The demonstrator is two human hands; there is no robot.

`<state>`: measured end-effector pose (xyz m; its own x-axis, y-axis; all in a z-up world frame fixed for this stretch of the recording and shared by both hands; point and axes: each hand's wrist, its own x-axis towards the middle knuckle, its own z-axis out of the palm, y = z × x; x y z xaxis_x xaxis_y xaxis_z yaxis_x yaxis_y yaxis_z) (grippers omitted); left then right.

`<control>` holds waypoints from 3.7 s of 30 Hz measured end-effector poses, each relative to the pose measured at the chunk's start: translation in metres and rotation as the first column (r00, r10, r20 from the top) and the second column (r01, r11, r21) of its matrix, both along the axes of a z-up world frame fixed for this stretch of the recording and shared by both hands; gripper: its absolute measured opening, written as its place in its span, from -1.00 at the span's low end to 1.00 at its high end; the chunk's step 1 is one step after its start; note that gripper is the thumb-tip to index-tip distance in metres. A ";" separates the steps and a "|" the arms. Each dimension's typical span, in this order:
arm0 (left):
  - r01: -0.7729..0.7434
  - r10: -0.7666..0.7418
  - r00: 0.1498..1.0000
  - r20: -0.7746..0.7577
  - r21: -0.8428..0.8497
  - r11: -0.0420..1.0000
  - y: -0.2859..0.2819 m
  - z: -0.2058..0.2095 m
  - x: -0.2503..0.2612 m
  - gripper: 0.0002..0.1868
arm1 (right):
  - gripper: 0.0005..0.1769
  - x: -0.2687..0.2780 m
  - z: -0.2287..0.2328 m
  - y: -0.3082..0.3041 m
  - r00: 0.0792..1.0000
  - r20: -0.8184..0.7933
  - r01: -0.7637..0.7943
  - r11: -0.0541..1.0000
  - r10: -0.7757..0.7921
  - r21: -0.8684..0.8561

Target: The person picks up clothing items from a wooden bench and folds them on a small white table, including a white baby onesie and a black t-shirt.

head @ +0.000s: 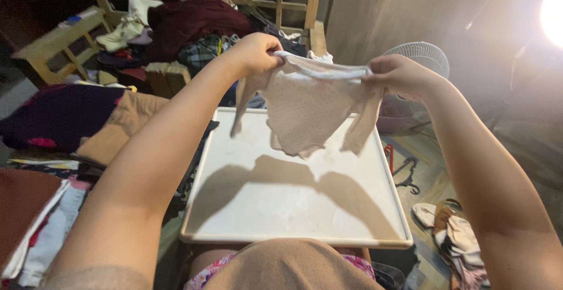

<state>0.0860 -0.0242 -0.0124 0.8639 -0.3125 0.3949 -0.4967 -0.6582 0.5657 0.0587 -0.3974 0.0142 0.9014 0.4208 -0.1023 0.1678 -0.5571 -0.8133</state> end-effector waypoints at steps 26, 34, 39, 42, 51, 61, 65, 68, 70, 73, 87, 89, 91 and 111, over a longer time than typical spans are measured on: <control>-0.306 0.322 0.941 0.103 0.664 0.682 0.111 -0.233 -0.070 -0.69 | -0.60 -0.085 -0.236 0.190 0.795 -0.016 -0.604 0.790 0.606 -0.108; -0.559 0.601 0.745 -0.288 0.222 0.799 0.059 -0.264 -0.058 -0.53 | -0.58 0.083 -0.260 0.057 0.925 0.355 0.278 0.882 -0.137 -0.382; -0.495 0.525 0.828 -0.196 0.185 0.849 0.038 -0.274 -0.049 -0.56 | -0.46 0.055 -0.275 0.049 0.980 -0.023 0.172 0.904 -0.196 -0.391; -0.479 0.523 0.837 -0.163 0.247 0.842 0.038 -0.254 -0.063 -0.57 | -0.42 0.029 -0.259 0.057 0.988 0.123 0.145 0.873 -0.098 -0.466; 0.436 -0.361 0.896 -0.258 0.366 0.822 0.061 -0.226 -0.150 -0.29 | -0.49 -0.030 -0.192 0.056 0.728 0.313 -0.314 0.702 0.610 -0.640; 0.234 -0.301 0.943 0.145 0.354 0.905 0.043 -0.229 -0.203 -0.83 | -0.76 0.011 -0.261 0.035 0.732 0.331 -0.459 0.791 0.595 -0.405; -0.019 -0.039 0.891 -0.452 -0.123 0.992 0.045 -0.254 -0.151 -0.82 | -0.74 0.060 -0.278 0.037 0.940 -0.171 -0.337 0.879 0.295 -0.336; -0.314 0.011 0.767 -0.642 -0.360 0.879 0.054 -0.266 -0.098 -0.74 | -0.72 0.083 -0.281 0.040 0.867 -0.400 -0.347 0.936 0.298 -0.055; -0.673 -0.384 0.595 -0.706 -0.699 0.242 0.059 -0.265 -0.076 -0.64 | -0.71 0.088 -0.278 0.046 0.875 -0.465 -0.184 0.981 0.135 -0.061; -0.793 -0.351 0.538 -0.766 -0.601 0.096 0.051 -0.266 -0.075 -0.49 | -0.58 0.082 -0.267 0.062 0.932 -0.356 -0.019 0.972 -0.068 -0.236; -0.311 0.069 0.901 -0.427 -0.528 0.790 0.035 -0.270 -0.080 -0.61 | -0.64 0.046 -0.258 0.086 0.982 0.116 -0.104 0.944 0.147 -0.314; -0.269 0.016 0.915 -0.404 -0.578 0.770 0.037 -0.260 -0.084 -0.61 | -0.70 0.046 -0.255 0.083 0.989 0.090 -0.097 0.976 0.116 -0.194; -0.129 -0.083 0.947 -0.309 -0.607 0.784 0.039 -0.250 -0.090 -0.59 | -0.78 0.048 -0.251 0.074 0.988 0.038 -0.152 0.988 0.151 0.010; -0.616 -0.090 0.597 -0.797 -0.527 0.586 0.047 -0.271 -0.089 -0.66 | -0.62 0.058 -0.258 0.080 0.964 -0.264 0.005 0.992 -0.038 -0.125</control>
